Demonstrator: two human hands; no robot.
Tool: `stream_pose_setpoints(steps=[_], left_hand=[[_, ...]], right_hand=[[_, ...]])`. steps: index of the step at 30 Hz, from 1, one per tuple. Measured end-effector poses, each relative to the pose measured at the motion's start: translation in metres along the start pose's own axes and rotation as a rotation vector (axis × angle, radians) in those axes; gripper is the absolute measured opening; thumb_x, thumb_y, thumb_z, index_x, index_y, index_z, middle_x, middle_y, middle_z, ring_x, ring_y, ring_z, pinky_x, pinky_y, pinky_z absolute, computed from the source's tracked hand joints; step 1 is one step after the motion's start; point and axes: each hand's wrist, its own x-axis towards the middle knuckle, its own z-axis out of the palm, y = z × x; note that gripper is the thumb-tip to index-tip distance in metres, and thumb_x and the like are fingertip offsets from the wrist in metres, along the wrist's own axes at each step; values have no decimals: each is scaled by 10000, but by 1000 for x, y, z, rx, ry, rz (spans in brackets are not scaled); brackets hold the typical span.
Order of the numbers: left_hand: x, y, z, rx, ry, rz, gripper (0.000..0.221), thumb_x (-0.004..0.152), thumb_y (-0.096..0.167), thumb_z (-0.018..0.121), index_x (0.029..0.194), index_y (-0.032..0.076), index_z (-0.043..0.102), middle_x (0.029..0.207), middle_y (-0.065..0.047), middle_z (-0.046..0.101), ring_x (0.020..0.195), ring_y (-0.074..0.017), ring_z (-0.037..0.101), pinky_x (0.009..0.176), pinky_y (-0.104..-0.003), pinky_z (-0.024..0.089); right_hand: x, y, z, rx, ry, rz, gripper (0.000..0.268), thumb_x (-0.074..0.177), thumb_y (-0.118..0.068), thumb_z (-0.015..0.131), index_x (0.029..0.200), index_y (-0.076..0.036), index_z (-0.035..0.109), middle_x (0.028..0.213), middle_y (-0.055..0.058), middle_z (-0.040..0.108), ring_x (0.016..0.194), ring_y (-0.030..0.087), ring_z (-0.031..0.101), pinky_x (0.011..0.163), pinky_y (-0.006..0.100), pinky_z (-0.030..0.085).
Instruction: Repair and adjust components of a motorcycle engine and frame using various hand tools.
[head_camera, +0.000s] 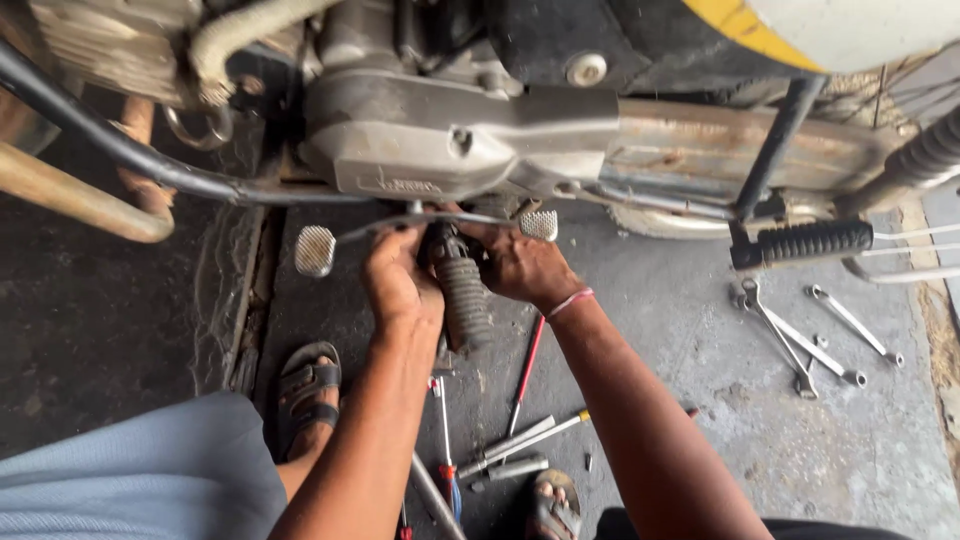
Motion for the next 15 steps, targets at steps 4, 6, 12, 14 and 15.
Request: stream_pose_setpoints(steps=[4, 6, 12, 14, 15], left_hand=[[-4, 1, 5, 49, 81, -28, 261, 760, 6, 594, 1014, 36, 643, 1018, -113, 717, 1013, -263, 668, 925, -374, 514], [7, -4, -7, 51, 62, -33, 261, 763, 8, 593, 1018, 22, 648, 1014, -112, 711, 999, -262, 663, 929, -370, 523], [6, -4, -16, 116, -58, -76, 333, 804, -52, 628, 1120, 53, 648, 1048, -87, 690, 949, -230, 685, 913, -396, 578], [36, -14, -36, 566, 35, 99, 278, 936, 1, 759, 1205, -7, 688, 1126, -144, 711, 769, -251, 488, 603, -387, 374], [34, -13, -33, 559, 28, 81, 278, 936, 1, 759, 1205, -7, 688, 1126, -144, 711, 769, -251, 488, 603, -387, 374]], right_hand=[[0, -1, 1, 59, 22, -8, 534, 914, -378, 656, 1430, -286, 552, 1250, 227, 671, 966, 328, 743, 791, 458, 623], [2, 2, 3, 72, 38, -18, 545, 907, -368, 660, 1432, -275, 553, 1228, 236, 676, 983, 334, 738, 797, 457, 623], [-50, 47, 38, 29, 417, -250, 506, 926, -126, 764, 1408, -115, 614, 1000, 159, 717, 851, 331, 714, 705, 453, 577], [-67, 59, 9, 565, 252, 7, 602, 769, 6, 677, 1365, -78, 665, 848, 186, 691, 693, 309, 660, 665, 403, 570], [-89, 89, 31, 552, 251, 23, 602, 769, 6, 677, 1365, -78, 665, 848, 186, 691, 693, 309, 660, 665, 403, 570]])
